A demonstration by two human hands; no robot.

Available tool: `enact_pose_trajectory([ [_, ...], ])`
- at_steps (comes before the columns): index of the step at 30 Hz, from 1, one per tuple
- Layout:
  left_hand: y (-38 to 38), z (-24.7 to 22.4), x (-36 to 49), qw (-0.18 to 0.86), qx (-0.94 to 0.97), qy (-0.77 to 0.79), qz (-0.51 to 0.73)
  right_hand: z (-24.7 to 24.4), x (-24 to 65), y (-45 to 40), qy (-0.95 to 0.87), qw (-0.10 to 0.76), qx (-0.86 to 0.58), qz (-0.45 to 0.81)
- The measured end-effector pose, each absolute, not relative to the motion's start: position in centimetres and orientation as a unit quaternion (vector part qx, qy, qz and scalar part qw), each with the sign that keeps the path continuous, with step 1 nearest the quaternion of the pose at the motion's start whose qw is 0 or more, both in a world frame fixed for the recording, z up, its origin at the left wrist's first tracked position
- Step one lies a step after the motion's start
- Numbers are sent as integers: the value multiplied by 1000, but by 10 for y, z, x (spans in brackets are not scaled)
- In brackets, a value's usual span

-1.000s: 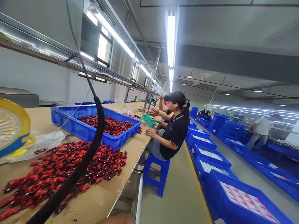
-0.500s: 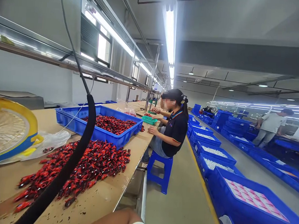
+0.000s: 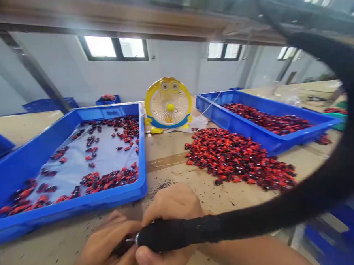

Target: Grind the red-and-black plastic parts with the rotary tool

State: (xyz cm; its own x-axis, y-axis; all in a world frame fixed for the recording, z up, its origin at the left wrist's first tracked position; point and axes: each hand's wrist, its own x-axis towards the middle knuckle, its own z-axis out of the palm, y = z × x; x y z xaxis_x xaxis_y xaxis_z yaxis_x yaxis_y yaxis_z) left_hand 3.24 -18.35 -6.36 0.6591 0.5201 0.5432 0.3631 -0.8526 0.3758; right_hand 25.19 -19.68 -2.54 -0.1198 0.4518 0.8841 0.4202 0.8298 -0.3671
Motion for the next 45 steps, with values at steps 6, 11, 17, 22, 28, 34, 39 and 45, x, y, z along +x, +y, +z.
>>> enact_pose_trajectory([
  [6,-185,-44,48,133,857,271,418,-9,267,-213,-706,624,-324,83],
  [11,-189,-45,43,174,848,268,423,-7,282,-217,-741,577,-318,132],
  [17,-192,-43,43,232,842,249,418,-4,290,-218,-773,534,-303,163],
  [22,-193,-40,45,232,840,243,425,-1,282,-228,-760,538,-328,157],
  [28,-194,-39,43,219,849,253,408,0,280,-225,-776,515,-332,147],
  [34,-194,-31,45,213,852,250,408,-7,267,-226,-741,553,-360,121],
  [39,-195,-31,48,205,847,253,420,-11,260,-230,-731,558,-379,106],
  [45,-196,-35,44,198,847,250,425,-1,270,-221,-778,506,-365,77],
])
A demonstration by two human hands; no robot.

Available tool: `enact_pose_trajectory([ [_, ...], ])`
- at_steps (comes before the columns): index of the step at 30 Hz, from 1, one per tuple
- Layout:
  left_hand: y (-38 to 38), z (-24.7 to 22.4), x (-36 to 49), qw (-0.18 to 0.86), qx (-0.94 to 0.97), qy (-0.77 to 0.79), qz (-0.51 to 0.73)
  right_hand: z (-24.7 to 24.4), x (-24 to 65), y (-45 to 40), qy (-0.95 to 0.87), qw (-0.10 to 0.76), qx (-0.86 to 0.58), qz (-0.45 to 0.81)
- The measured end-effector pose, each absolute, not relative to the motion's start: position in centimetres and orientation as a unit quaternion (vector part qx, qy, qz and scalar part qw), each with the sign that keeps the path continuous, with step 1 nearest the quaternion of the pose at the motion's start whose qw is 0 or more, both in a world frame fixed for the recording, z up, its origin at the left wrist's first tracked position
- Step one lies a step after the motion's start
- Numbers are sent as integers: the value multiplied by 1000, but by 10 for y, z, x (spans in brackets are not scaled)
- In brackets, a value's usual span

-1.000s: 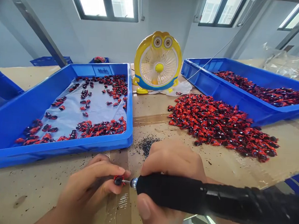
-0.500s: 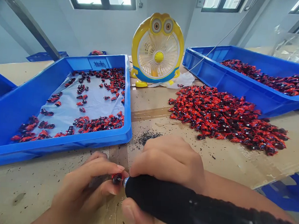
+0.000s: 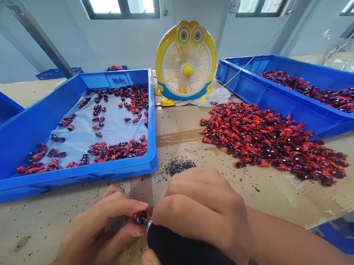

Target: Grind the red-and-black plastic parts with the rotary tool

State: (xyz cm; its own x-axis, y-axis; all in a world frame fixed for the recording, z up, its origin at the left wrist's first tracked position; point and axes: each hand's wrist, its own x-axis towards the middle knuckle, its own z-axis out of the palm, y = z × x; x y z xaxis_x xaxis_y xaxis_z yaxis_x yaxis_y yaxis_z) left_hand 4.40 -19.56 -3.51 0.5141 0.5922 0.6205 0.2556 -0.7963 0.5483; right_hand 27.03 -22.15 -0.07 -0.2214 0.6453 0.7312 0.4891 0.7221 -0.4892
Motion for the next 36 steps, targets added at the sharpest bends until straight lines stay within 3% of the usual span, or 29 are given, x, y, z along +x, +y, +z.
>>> enact_pose_trajectory([
  [10,-197,-29,43,243,840,252,415,3,271,-223,-783,491,-368,106],
  [21,-202,-31,45,225,832,281,421,-4,278,-234,-801,477,-333,144],
  [29,-198,-37,45,210,832,274,434,-13,260,-231,-736,544,-369,161],
  [31,-200,-33,46,216,835,275,425,-16,253,-229,-694,597,-368,163],
  [36,-202,-25,45,211,840,275,419,-17,241,-233,-677,600,-395,158],
])
